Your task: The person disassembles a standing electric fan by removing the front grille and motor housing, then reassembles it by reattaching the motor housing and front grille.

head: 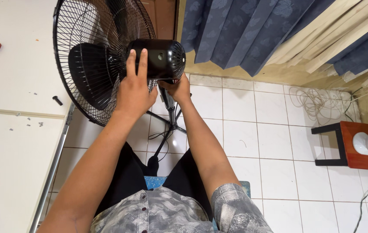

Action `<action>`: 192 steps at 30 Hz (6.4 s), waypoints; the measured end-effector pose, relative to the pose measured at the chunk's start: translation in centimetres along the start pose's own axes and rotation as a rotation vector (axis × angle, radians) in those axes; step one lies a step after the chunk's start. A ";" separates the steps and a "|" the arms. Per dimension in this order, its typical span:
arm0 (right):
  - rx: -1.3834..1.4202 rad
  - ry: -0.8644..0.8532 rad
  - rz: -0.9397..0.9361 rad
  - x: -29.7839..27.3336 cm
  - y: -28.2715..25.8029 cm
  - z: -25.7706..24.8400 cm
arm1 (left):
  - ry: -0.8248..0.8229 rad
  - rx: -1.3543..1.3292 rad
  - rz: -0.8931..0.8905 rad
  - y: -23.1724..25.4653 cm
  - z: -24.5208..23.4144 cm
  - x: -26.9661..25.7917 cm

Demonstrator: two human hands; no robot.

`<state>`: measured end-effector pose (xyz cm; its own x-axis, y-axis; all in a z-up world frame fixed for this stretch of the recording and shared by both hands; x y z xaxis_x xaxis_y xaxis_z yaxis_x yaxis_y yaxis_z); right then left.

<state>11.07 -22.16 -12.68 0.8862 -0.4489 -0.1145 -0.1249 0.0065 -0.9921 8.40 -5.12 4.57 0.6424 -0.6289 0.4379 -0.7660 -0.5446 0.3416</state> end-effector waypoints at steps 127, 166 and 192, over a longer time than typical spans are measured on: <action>-0.686 -0.177 -0.279 -6.3 1.2 42.0 | 0.289 -0.059 -0.700 -34.8 -5.6 -34.6; -0.185 0.224 -0.495 -16.8 -16.4 3.8 | 0.500 -0.476 -0.130 -12.9 -5.6 -12.0; -0.672 0.122 -0.920 -12.7 -23.8 0.7 | 0.258 -0.781 -0.027 -3.5 2.9 -2.2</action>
<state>3.11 -16.03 12.39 0.7206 -0.1197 0.6829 0.3030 -0.8316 -0.4655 9.76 -3.42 0.02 0.7082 -0.4222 0.5659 -0.6070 0.0454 0.7934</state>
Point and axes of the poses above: each hand's wrist, its own x-axis towards the middle knuckle, its own z-axis out of the palm, y = z × x, the point moved 9 cm from there along x, towards the middle knuckle, and after that the axes turned 10 degrees about z, right-handed, at the moved point
